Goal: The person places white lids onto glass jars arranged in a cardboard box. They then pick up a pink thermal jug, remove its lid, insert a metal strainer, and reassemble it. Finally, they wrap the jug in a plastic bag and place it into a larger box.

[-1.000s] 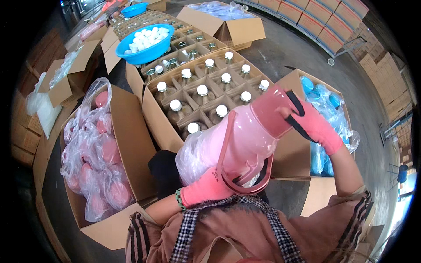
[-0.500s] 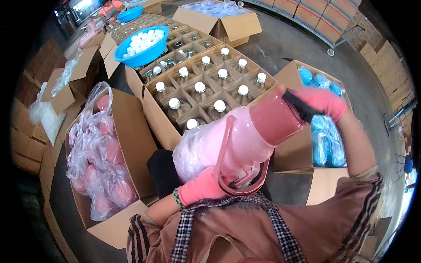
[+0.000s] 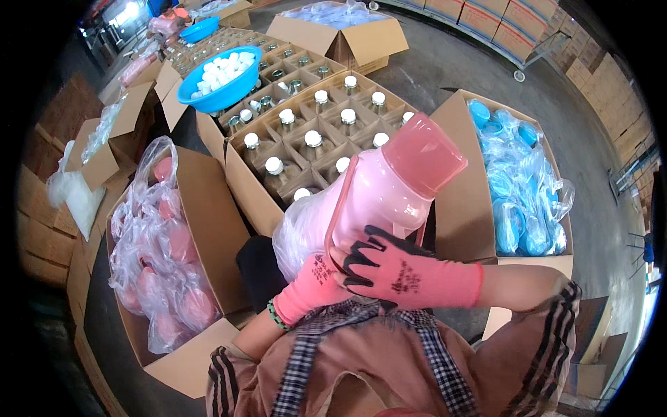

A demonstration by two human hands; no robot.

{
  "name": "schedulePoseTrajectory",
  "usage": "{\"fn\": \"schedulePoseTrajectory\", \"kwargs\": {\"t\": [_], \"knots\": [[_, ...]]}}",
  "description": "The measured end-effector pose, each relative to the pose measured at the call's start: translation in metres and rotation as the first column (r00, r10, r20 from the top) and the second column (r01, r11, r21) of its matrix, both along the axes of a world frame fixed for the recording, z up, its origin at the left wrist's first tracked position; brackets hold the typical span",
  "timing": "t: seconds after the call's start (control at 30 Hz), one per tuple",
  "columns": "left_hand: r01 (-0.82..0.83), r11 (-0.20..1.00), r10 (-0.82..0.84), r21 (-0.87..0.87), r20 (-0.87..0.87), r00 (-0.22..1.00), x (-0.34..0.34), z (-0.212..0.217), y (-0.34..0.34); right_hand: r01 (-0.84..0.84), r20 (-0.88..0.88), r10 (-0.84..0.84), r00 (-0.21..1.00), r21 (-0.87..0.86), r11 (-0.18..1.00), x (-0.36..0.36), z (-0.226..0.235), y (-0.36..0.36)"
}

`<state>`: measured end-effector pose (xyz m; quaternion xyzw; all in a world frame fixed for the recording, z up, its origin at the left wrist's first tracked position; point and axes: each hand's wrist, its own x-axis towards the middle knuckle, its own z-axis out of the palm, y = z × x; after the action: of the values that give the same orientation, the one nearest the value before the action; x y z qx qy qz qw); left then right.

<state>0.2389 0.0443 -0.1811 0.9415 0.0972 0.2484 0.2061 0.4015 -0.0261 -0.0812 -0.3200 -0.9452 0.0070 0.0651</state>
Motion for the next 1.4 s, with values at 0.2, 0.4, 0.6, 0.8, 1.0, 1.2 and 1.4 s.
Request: {"fn": "schedulePoseTrajectory", "kwargs": {"t": [0.2, 0.4, 0.6, 0.8, 1.0, 1.2, 1.4], "knots": [[-0.245, 0.941, 0.238, -0.233, -0.059, 0.969, -0.023, -0.014, -0.001, 0.129, 0.128, -0.139, 0.982, 0.084, 0.988, 0.022, 0.050, 0.005], [-0.282, 0.957, 0.279, -0.061, -0.056, 0.959, -0.031, -0.016, -0.013, 0.431, 0.003, -0.477, 0.879, 0.423, 0.797, 0.052, 0.052, 0.012], [-0.271, 0.963, 0.271, 0.000, 0.015, 0.963, -0.038, -0.023, -0.014, 0.068, 0.255, -0.132, 0.958, 0.245, 0.967, 0.012, -0.023, 0.028], [-0.319, 0.947, 0.318, 0.039, 0.029, 0.947, -0.060, -0.028, -0.020, 0.262, -0.030, -0.261, 0.965, 0.191, 0.946, 0.029, 0.035, 0.020], [-0.333, 0.943, 0.331, 0.021, 0.047, 0.942, -0.054, -0.036, -0.020, 0.282, -0.386, -0.917, 0.104, -0.872, 0.399, 0.192, -0.037, 0.028], [-0.320, 0.945, 0.324, 0.073, -0.048, 0.945, -0.047, -0.022, -0.019, 0.357, -0.693, -0.679, 0.241, -0.587, 0.726, 0.128, -0.014, 0.019], [-0.353, 0.931, 0.363, -0.098, 0.129, 0.923, -0.043, -0.041, -0.015, 0.455, -0.382, -0.648, 0.659, -0.484, 0.748, 0.125, 0.014, 0.012]]}}
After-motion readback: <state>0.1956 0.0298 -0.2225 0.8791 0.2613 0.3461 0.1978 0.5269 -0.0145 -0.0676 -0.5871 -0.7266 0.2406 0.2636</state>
